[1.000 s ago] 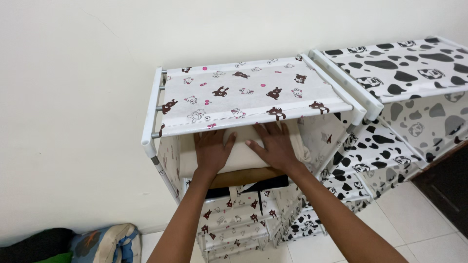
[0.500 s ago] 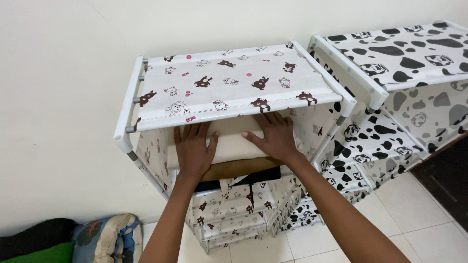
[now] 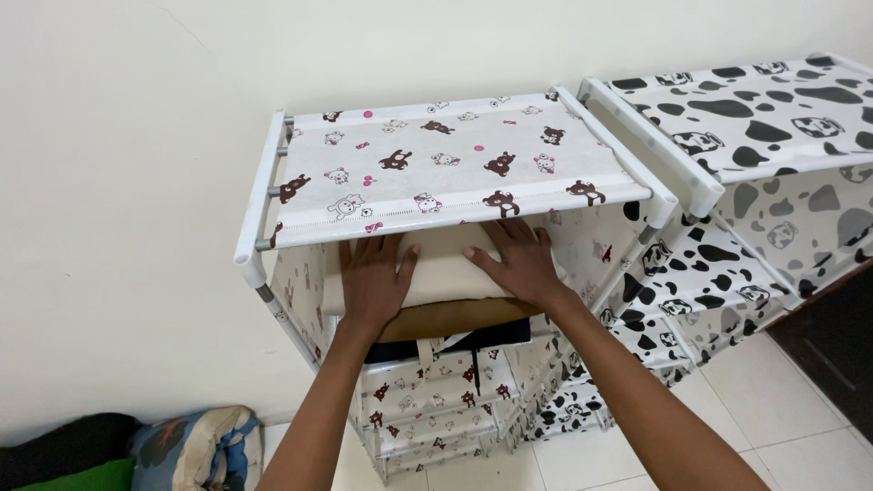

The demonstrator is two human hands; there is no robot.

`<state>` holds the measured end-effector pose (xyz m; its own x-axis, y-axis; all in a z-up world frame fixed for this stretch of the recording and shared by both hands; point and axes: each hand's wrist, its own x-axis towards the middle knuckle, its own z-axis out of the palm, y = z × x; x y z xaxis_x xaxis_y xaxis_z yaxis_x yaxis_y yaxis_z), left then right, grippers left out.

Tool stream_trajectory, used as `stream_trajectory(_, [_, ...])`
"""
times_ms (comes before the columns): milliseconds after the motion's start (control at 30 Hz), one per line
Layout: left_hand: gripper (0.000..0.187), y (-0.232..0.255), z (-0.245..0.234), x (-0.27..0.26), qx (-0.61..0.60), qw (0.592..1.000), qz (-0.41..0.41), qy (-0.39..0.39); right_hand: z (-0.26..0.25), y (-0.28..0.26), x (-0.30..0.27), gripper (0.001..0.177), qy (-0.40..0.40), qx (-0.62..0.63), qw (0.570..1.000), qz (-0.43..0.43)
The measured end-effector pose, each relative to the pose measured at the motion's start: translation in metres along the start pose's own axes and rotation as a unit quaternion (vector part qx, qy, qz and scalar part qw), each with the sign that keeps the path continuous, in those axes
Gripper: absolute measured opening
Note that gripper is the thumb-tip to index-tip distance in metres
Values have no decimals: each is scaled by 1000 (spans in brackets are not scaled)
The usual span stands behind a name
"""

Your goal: The person folds various clothing items on a wooden table and places them into a fabric storage unit. The person handles a towel, jeans, a black t-shirt, a green t-shirt, a black jacket, a blue jacket, and a purple t-shirt, placing each folded item into the storage unit.

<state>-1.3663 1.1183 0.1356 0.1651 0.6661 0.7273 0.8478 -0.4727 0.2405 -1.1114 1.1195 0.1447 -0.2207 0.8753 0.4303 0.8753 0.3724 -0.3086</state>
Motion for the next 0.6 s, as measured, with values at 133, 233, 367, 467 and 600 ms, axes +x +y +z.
stream_trajectory(133, [47, 9, -8, 8, 7, 999, 3, -42, -14, -2, -17, 72, 56, -3, 998, -33])
stream_trajectory(233, [48, 19, -13, 9, 28, 998, 1, -47, -11, -13, -39, 61, 141, -34, 986, -77])
stream_trajectory(367, [51, 35, -18, 8, 29, 999, 9, -40, -11, -18, -54, 51, 153, 21, 986, -63])
stream_trajectory(467, [53, 45, -24, 7, 16, 999, 6, -44, -19, -20, -55, 40, 193, 70, 977, -61])
stream_trajectory(600, [51, 59, -33, 2, -10, 999, 42, 29, -34, -29, -55, 31, 211, 179, 960, -40])
